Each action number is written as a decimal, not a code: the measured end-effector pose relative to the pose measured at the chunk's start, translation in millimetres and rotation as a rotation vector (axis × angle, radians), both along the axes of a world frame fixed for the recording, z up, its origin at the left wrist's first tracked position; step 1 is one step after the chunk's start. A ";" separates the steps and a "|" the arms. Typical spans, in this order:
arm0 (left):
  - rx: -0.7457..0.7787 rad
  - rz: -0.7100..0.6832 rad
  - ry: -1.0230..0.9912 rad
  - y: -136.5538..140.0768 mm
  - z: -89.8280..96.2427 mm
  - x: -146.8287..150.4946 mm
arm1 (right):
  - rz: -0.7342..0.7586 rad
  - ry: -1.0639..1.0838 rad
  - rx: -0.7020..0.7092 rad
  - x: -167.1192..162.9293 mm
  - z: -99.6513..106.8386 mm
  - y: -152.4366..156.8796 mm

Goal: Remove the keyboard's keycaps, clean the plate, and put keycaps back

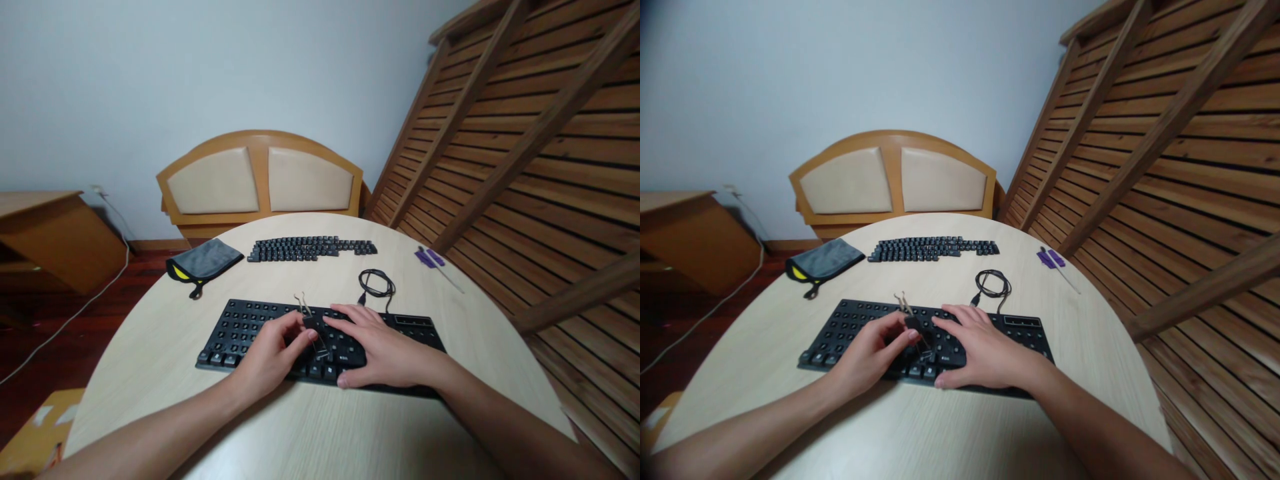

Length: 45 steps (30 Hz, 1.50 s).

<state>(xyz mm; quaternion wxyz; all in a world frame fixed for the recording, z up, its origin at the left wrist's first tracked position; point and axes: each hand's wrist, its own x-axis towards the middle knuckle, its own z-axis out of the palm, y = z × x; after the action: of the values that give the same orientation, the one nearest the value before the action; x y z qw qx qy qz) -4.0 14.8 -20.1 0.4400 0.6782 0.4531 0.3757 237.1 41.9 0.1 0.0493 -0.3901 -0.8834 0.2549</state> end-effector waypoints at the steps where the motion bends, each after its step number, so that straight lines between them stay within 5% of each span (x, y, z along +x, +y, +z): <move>1: 0.001 -0.003 0.004 -0.4 0.8 -0.2 | -0.005 0.011 0.011 -2.3 0.0 -1.4; 14: 0.067 -0.113 0.133 -3.2 11.3 -2.6 | -0.006 0.121 0.075 -7.7 -8.9 -8.8; 22: 0.261 -0.212 0.344 -10.7 11.9 -2.4 | -0.007 0.134 0.038 -11.9 -5.0 -13.6; 29: 0.134 -0.105 0.232 -6.3 9.6 1.2 | -0.056 0.209 0.043 -17.5 -6.6 -16.5; 35: -0.073 -0.065 -0.119 -0.6 -1.9 1.2 | -0.115 0.271 0.016 -21.7 -6.8 -17.7; 45: -0.002 -0.028 -0.076 -1.6 -1.5 0.7 | -0.239 0.395 0.070 -30.2 -8.6 -19.1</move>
<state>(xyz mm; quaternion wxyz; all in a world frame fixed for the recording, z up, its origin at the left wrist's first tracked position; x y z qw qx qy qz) -3.4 13.2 -21.7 0.4630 0.6692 0.4268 0.3945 206.9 22.8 -8.4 0.2647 -0.4324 -0.8124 0.2880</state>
